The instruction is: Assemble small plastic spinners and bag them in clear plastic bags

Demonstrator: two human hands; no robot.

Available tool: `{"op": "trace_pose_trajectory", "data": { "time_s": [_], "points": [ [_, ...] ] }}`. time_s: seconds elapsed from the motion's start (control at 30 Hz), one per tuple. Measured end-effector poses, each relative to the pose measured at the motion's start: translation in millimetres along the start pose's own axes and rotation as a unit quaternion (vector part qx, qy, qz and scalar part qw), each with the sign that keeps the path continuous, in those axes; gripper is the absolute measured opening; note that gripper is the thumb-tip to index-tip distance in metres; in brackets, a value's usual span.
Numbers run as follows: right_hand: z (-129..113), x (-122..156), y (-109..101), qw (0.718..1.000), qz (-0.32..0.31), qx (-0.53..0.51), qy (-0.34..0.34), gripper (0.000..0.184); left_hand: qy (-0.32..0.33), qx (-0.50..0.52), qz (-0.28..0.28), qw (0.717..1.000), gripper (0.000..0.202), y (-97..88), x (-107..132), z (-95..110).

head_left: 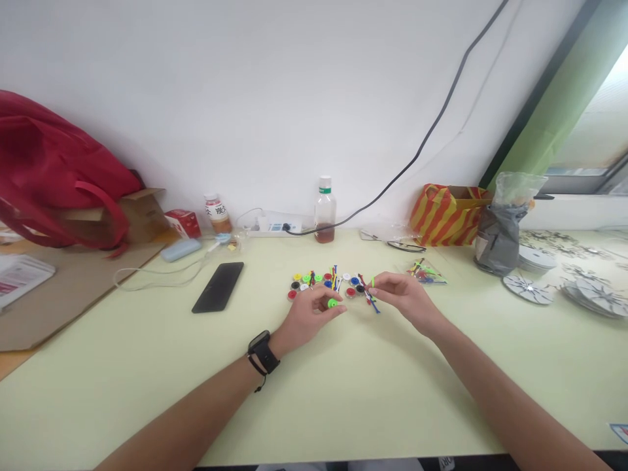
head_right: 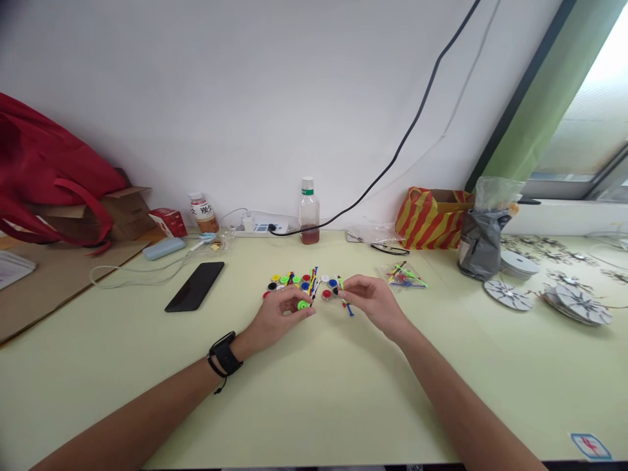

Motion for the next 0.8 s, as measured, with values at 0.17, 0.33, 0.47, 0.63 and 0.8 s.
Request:
{"op": "trace_pose_trajectory", "data": {
  "time_s": [0.17, 0.33, 0.47, 0.63, 0.8],
  "points": [
    [-1, 4, 6, 0.999, -0.007, -0.043, 0.026, 0.036, 0.017, 0.066, -0.004, 0.998, 0.041, 0.2, 3, 5],
    [9, 13, 35, 0.993, -0.033, -0.094, 0.066, 0.032, 0.040, 0.062, -0.018, 0.997, 0.049, 3.7, 6, 17],
    [14, 15, 55, 0.992, -0.049, -0.100, 0.062, 0.030, 0.064, 0.022, -0.028, 0.997, 0.041, 7.8, 6, 24],
    [21, 13, 57, 0.992, -0.046, -0.098, 0.066, 0.028, 0.077, 0.002, -0.017, 0.997, 0.032, 6.8, 5, 22],
    [18, 13, 54, 0.993, -0.044, -0.088, 0.066, 0.030, 0.084, -0.004, -0.016, 0.996, 0.027, 6.7, 5, 23]
  ]
}}
Point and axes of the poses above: each hand's wrist, its own x-axis away from the middle knuckle, its own y-axis out of the palm, z = x × y, the point moved 10 cm from there along -x, towards the middle knuckle, and after that the axes turned 5 degrees about -x, right-handed, at the moved point
